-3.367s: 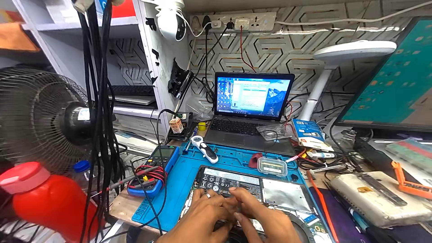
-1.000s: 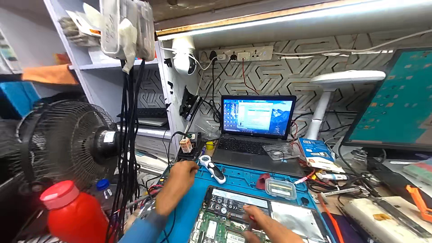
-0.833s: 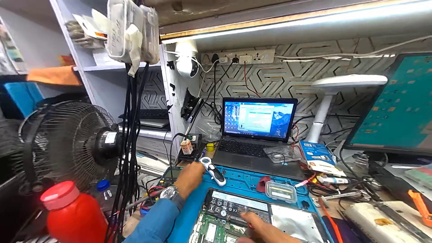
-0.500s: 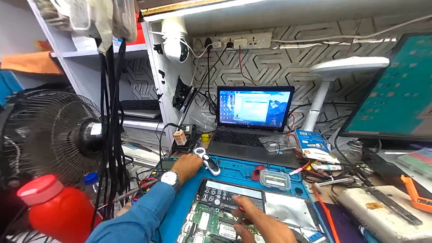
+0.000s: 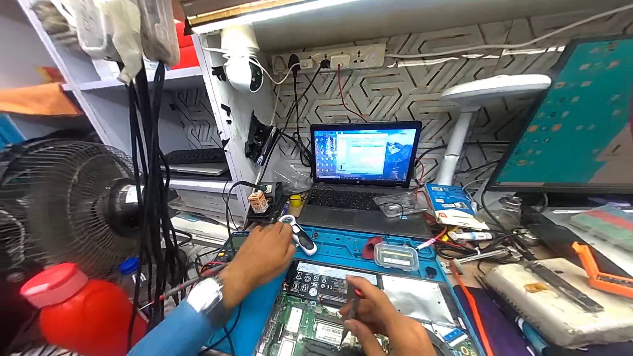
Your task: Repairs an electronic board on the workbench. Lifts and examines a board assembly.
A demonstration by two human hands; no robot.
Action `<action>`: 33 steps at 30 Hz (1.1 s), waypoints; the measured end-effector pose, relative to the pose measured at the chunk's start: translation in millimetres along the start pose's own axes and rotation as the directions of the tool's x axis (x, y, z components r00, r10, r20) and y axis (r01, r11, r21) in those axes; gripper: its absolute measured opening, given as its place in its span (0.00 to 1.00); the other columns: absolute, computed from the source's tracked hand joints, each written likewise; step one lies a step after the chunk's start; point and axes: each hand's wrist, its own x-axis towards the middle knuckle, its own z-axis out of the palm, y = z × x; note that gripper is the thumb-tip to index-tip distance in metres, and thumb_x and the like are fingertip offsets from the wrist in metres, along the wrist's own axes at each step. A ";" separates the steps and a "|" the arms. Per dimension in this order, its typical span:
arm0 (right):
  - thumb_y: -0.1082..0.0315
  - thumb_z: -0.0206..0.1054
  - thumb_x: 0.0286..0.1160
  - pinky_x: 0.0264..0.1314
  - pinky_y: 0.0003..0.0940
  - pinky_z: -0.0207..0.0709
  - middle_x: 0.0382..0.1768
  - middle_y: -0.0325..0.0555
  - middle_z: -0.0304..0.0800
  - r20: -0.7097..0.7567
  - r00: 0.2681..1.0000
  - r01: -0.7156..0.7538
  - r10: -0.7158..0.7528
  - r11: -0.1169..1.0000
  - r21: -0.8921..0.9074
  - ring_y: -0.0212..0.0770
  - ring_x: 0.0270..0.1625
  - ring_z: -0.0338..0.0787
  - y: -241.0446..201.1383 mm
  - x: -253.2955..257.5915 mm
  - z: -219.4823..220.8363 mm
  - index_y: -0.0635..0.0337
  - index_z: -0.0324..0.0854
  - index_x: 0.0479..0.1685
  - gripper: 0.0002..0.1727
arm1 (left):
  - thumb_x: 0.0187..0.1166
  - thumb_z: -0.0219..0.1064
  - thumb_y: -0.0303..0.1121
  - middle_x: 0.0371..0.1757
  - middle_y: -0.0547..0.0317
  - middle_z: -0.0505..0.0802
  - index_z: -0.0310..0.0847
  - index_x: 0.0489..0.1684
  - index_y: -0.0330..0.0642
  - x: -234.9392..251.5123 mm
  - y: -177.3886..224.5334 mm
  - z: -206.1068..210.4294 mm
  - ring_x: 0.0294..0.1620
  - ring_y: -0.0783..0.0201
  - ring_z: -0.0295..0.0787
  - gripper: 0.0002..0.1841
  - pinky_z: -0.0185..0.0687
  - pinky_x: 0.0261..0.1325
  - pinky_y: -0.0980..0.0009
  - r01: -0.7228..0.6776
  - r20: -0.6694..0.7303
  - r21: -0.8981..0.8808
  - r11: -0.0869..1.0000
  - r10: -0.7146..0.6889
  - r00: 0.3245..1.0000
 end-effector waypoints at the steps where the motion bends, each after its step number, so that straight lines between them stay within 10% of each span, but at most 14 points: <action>1: 0.74 0.66 0.81 0.51 0.36 0.94 0.50 0.43 0.96 -0.003 1.000 0.000 0.000 1.000 0.000 0.37 0.46 0.96 1.1 0.3 0.3 0.64 0.67 0.83 0.30 | 0.87 0.43 0.40 0.47 0.47 0.90 0.83 0.49 0.38 -15.3 7.0 -5.5 0.52 0.46 0.90 0.22 0.83 0.55 0.44 -0.071 -0.070 -0.055 0.996 0.067 0.995; 7: 0.73 0.66 0.81 0.50 0.35 0.93 0.49 0.43 0.96 -0.004 1.000 0.017 -0.017 1.000 -0.016 0.36 0.45 0.96 1.9 1.5 0.2 0.65 0.66 0.83 0.30 | 0.92 0.54 0.42 0.39 0.53 0.88 0.82 0.47 0.40 -94.7 40.9 2.0 0.40 0.61 0.88 0.16 0.87 0.45 0.66 -0.457 -0.277 -0.496 0.738 0.364 0.889; 21: 0.78 0.69 0.78 0.54 0.42 0.95 0.50 0.51 0.96 -0.130 0.989 0.096 -0.065 0.963 0.250 0.46 0.50 0.98 -27.3 3.6 0.0 0.70 0.60 0.82 0.33 | 0.81 0.68 0.24 0.47 0.54 0.97 0.84 0.55 0.33 -118.8 56.2 19.6 0.44 0.67 0.96 0.09 0.93 0.51 0.68 -0.257 -0.185 -0.909 0.330 0.234 0.955; 33: 0.80 0.69 0.77 0.59 0.43 0.94 0.51 0.55 0.94 -0.109 0.979 0.198 -0.175 0.945 0.262 0.47 0.52 0.97 -39.6 -0.6 8.1 0.67 0.64 0.79 0.31 | 0.82 0.67 0.25 0.47 0.51 0.95 0.78 0.55 0.33 -127.3 62.4 26.2 0.46 0.66 0.95 0.09 0.92 0.53 0.69 -0.364 -0.322 -0.896 0.256 0.191 0.927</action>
